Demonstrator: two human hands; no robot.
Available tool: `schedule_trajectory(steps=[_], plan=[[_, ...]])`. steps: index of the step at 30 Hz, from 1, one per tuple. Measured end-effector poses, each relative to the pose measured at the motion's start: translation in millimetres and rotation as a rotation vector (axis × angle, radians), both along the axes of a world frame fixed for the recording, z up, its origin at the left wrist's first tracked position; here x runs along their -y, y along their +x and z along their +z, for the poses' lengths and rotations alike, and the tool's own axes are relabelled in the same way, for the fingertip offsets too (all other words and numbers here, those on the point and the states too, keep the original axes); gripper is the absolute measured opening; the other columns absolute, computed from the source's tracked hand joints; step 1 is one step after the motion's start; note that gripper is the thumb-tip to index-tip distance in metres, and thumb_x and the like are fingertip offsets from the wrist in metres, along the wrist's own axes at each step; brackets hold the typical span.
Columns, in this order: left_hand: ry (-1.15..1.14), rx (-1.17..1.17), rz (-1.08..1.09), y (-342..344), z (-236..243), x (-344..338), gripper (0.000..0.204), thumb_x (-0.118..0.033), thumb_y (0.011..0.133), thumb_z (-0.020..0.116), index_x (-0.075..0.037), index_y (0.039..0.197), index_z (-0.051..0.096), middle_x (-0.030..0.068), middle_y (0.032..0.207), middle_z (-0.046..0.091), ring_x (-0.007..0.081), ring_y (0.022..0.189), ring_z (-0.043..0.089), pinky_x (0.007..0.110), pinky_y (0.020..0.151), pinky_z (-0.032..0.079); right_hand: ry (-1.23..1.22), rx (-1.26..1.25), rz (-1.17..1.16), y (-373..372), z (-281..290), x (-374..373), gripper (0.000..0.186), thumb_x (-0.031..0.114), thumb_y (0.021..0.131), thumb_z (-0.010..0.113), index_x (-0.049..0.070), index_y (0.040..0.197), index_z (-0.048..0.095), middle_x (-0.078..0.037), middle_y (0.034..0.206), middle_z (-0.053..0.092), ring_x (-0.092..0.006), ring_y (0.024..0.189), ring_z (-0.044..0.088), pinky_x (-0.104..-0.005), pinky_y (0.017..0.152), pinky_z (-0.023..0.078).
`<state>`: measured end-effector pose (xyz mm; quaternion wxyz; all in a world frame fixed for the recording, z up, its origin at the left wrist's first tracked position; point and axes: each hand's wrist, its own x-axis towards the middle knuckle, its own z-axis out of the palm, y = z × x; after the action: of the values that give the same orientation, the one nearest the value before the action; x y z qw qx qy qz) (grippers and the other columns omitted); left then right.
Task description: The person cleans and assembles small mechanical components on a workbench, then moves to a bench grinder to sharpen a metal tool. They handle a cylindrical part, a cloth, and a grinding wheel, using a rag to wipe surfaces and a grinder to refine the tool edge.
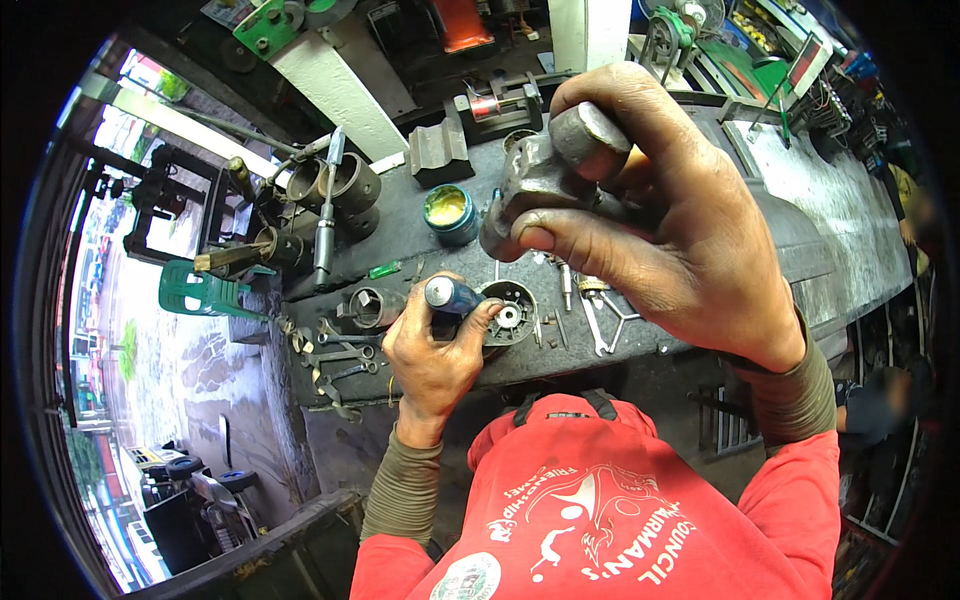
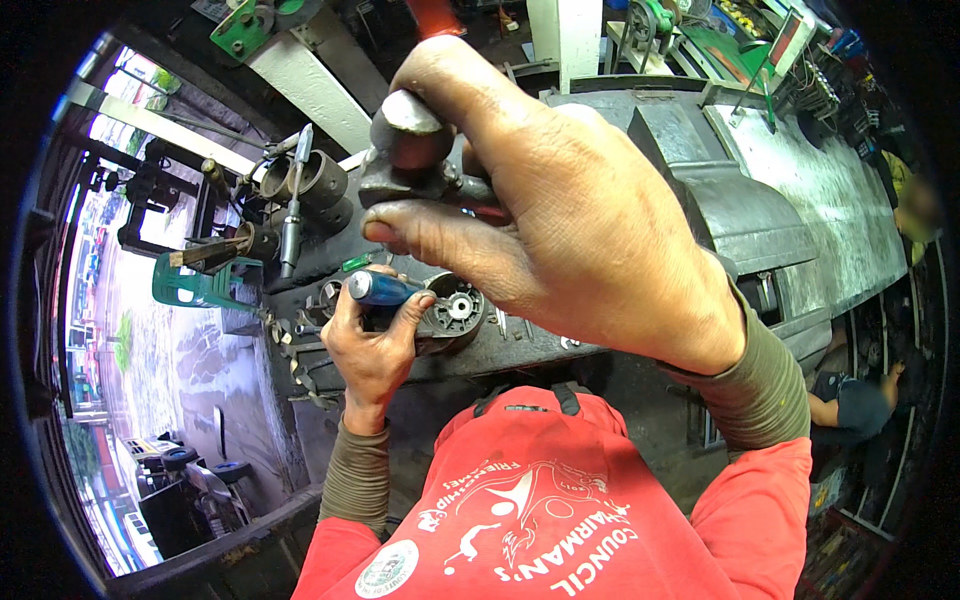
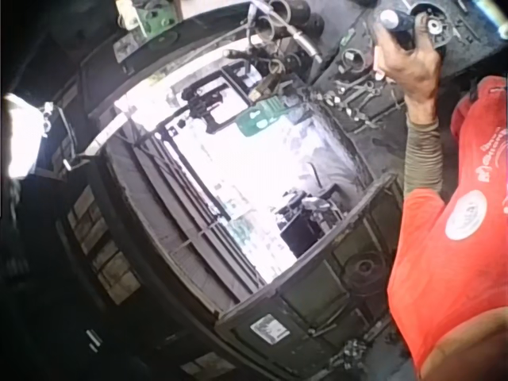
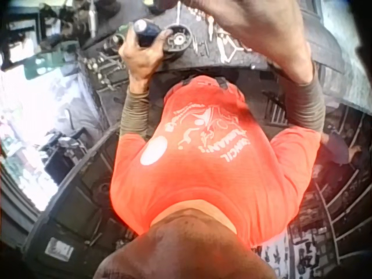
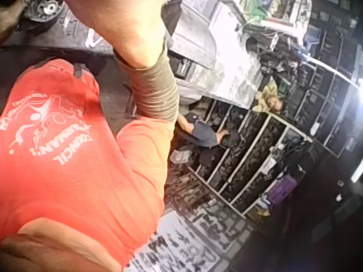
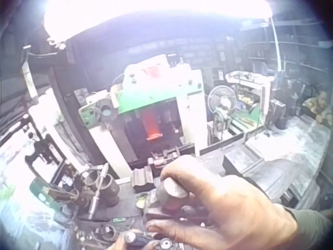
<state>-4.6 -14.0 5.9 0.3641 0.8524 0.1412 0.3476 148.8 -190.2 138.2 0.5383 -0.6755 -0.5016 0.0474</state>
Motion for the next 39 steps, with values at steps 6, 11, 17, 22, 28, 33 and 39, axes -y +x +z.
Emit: schedule_trajectory(steps=[6,11,17,22,28,33,39], plan=[[0.012,0.033,-0.002,0,1,0,0.037,-0.019,0.078,0.089,-0.003,0.101,0.066,0.0087,0.079,0.069,0.0204,0.069,0.069,0.032,0.066,0.054,0.041,0.044,0.059,-4,4,-7,0.058,0.0,0.085,0.078,0.001,0.135,0.048,-0.008,0.113,0.052,-0.015,0.099,0.065,-0.0291,0.081,0.056],[0.011,0.005,0.008,-3,5,-1,0.036,-0.018,0.078,0.089,-0.003,0.101,0.066,0.0084,0.081,0.07,0.0211,0.071,0.07,0.032,0.067,0.055,0.02,0.049,0.092,-6,8,-8,0.059,-0.001,0.084,0.078,0.0,0.135,0.048,-0.008,0.114,0.052,-0.0156,0.1,0.066,-0.0292,0.083,0.056],[0.042,0.032,0.008,-1,4,-1,0.039,-0.02,0.077,0.089,-0.003,0.102,0.066,0.0089,0.082,0.071,0.0217,0.071,0.07,0.033,0.067,0.055,0.034,0.064,0.093,-11,11,-16,0.06,0.003,0.083,0.081,0.001,0.133,0.05,-0.006,0.112,0.054,-0.0149,0.095,0.066,-0.0298,0.08,0.057],[0.065,-0.02,0.008,-6,1,-4,0.038,-0.018,0.077,0.088,-0.003,0.104,0.066,0.0115,0.087,0.072,0.0264,0.075,0.071,0.035,0.07,0.055,-0.017,0.186,0.071,-16,19,-24,0.056,0.008,0.08,0.083,0.004,0.127,0.051,-0.008,0.108,0.058,-0.0188,0.089,0.069,-0.0311,0.076,0.059],[0.173,0.016,-0.019,-9,-13,-12,0.029,-0.009,0.075,0.083,-0.003,0.098,0.067,0.0139,0.086,0.071,0.0317,0.076,0.071,0.038,0.07,0.054,-0.137,0.192,0.108,-24,29,-35,0.047,0.015,0.084,0.078,0.008,0.12,0.048,-0.01,0.091,0.065,-0.0317,0.081,0.07,-0.0386,0.066,0.056],[0.231,0.149,-0.041,-6,-15,-13,0.022,-0.007,0.073,0.079,-0.004,0.09,0.067,0.0124,0.081,0.07,0.031,0.073,0.069,0.038,0.067,0.053,-0.543,0.396,0.197,-29,32,-45,0.036,0.028,0.09,0.069,0.013,0.114,0.045,-0.015,0.077,0.068,-0.0429,0.071,0.067,-0.0514,0.057,0.051],[0.158,0.184,-0.041,-3,-5,-6,0.027,-0.008,0.074,0.084,-0.003,0.096,0.068,0.0107,0.081,0.07,0.0262,0.071,0.07,0.035,0.065,0.053,0.018,0.311,0.145,-30,33,-61,0.039,0.03,0.09,0.071,0.016,0.117,0.047,-0.017,0.072,0.066,-0.0426,0.069,0.067,-0.0513,0.054,0.05]])
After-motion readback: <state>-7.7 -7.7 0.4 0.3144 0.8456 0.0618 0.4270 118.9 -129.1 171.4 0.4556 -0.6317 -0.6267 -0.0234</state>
